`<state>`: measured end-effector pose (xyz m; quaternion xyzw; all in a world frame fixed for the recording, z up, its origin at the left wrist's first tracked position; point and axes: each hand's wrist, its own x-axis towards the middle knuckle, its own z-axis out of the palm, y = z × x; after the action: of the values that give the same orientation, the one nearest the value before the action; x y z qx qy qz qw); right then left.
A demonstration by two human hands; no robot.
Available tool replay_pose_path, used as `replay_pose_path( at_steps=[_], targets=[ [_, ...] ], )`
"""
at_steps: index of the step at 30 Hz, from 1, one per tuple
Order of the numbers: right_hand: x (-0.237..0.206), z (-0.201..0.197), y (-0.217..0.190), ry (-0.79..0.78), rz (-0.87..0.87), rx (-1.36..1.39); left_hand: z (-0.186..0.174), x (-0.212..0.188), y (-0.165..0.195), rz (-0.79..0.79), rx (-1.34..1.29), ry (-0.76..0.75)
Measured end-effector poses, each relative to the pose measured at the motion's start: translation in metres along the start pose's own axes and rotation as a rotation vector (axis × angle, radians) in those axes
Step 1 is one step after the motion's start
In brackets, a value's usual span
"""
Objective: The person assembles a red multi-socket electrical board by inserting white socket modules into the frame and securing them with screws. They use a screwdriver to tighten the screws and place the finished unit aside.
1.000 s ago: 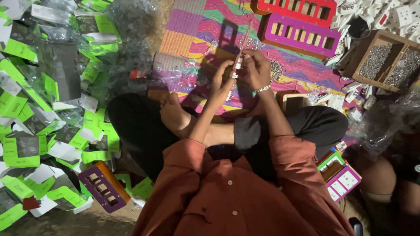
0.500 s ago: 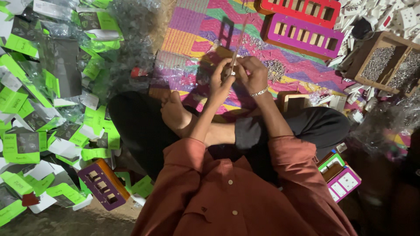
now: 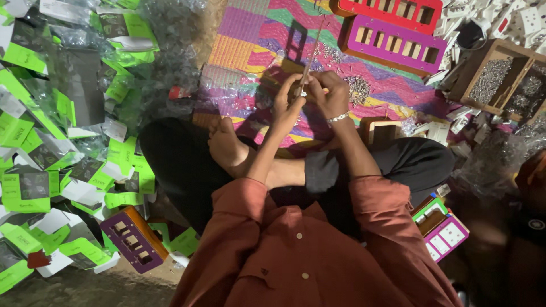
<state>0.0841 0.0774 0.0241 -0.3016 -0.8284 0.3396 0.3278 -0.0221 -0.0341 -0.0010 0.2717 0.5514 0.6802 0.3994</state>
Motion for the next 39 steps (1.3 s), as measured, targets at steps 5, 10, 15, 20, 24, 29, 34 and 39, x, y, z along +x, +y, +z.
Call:
replay_pose_path(
  at_steps=[5, 10, 15, 20, 24, 29, 34, 39],
  targets=[
    [-0.001, 0.003, -0.005, -0.027, -0.030, -0.141, 0.000, -0.002, -0.002, 0.025, 0.059, 0.001],
    [-0.002, 0.005, -0.004, -0.011, 0.040, 0.039, 0.000, -0.002, 0.001, -0.017, 0.028, 0.009],
    [-0.001, 0.007, -0.002, 0.000, 0.278, 0.364, 0.000, -0.001, 0.002, 0.072, -0.012, -0.012],
    [-0.001, 0.004, -0.001, -0.035, 0.060, 0.072, 0.000, 0.000, 0.000, -0.097, -0.008, 0.034],
    [-0.001, 0.004, 0.001, 0.005, 0.123, 0.197, 0.000, 0.001, -0.001, 0.076, 0.009, -0.006],
    [-0.001, 0.005, 0.005, -0.015, 0.084, 0.099, 0.000, 0.001, -0.001, 0.023, 0.025, 0.012],
    [0.000, 0.005, 0.004, 0.011, 0.176, 0.243, 0.000, 0.002, -0.002, 0.051, -0.037, -0.016],
    [0.002, 0.001, 0.001, -0.030, 0.047, 0.062, -0.002, 0.001, -0.007, 0.028, -0.004, 0.008]
  ],
)
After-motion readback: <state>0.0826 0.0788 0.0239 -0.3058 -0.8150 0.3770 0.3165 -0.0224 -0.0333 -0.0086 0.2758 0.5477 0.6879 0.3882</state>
